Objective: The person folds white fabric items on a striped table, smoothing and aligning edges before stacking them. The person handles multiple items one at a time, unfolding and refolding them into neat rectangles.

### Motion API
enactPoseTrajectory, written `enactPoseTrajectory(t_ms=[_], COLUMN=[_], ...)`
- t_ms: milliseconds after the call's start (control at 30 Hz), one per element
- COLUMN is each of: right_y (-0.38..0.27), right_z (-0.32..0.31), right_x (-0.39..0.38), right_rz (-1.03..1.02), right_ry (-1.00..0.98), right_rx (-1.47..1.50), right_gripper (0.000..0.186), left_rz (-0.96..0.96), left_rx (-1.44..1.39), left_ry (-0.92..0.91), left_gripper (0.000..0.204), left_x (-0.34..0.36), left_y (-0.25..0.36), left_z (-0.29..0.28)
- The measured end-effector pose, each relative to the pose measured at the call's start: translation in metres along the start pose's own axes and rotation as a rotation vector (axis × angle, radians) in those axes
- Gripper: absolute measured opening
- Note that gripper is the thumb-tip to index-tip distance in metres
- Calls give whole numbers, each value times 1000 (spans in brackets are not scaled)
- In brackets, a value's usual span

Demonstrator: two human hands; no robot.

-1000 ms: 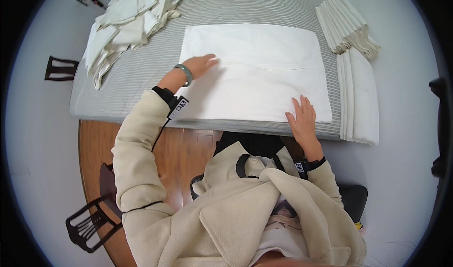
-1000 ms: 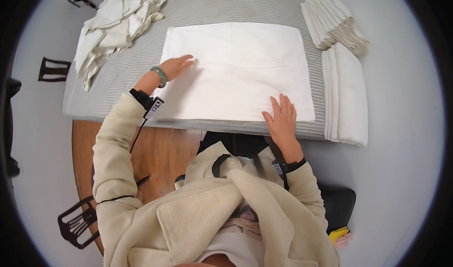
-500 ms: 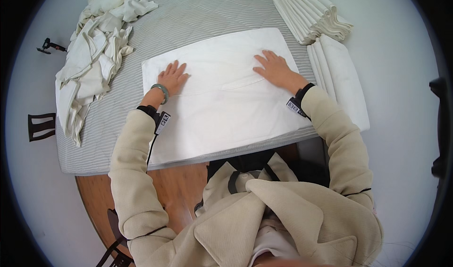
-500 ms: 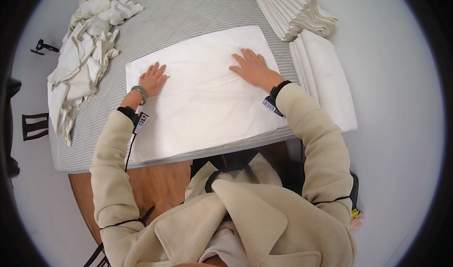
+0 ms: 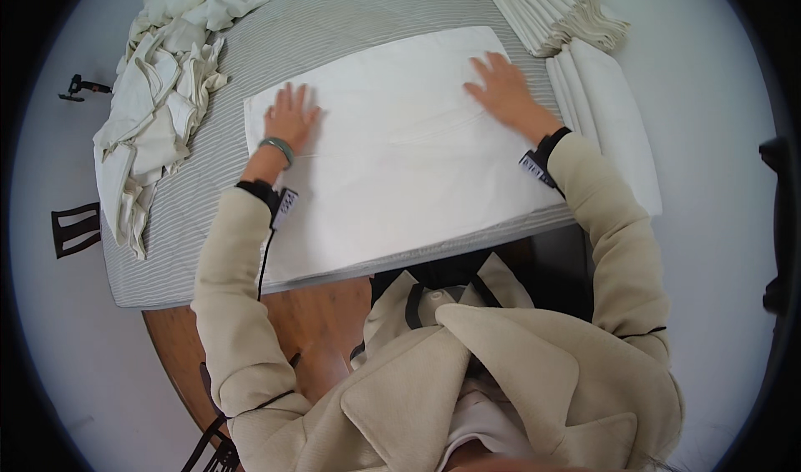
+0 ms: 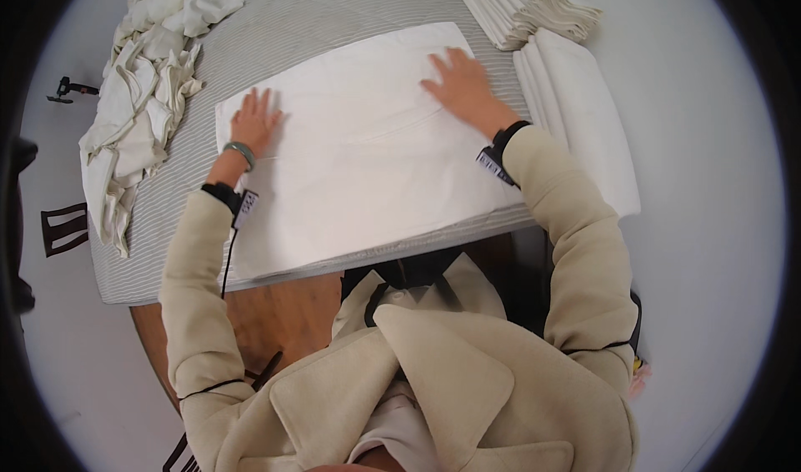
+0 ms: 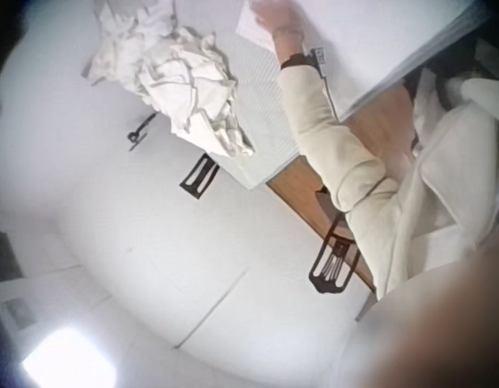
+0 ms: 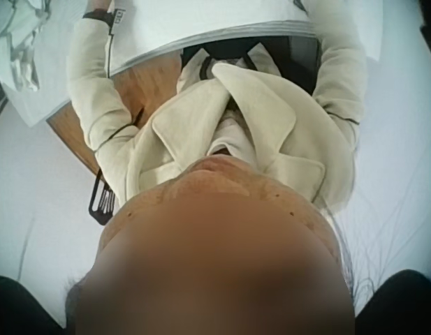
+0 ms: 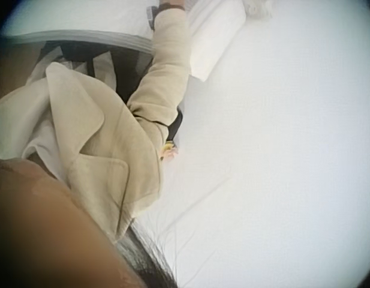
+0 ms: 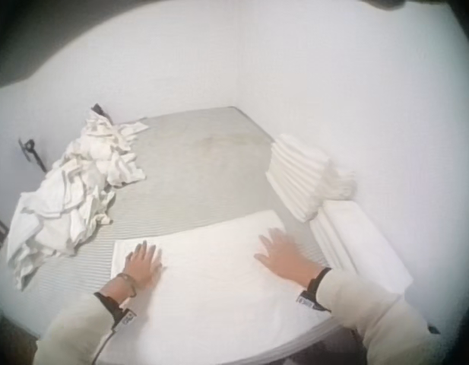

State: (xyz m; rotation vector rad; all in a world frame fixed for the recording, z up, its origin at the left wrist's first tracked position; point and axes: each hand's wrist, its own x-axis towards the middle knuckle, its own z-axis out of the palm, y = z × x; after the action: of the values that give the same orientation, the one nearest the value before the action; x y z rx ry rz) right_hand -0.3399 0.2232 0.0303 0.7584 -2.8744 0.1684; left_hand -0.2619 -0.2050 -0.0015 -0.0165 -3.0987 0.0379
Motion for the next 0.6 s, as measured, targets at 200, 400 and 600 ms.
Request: enactPoseTrajectory(t_ms=[200,400,600], right_y=[-91,-5,-2], right_z=[5,5,-16], right_x=[-78,-122,-160], right_rz=[-323,68,101], right_ry=[-7,-31,131], right_rx=[145,-17,-66], right_gripper=[62,60,59], left_rz=[284,-116,-246], left_rx=[-172,-43,-55], left_ry=[-118,-164,-80], left_gripper=[63,63,61], left_x=[-102,-152,-198], left_y=[94,22,15], left_z=[-9,-10,-18])
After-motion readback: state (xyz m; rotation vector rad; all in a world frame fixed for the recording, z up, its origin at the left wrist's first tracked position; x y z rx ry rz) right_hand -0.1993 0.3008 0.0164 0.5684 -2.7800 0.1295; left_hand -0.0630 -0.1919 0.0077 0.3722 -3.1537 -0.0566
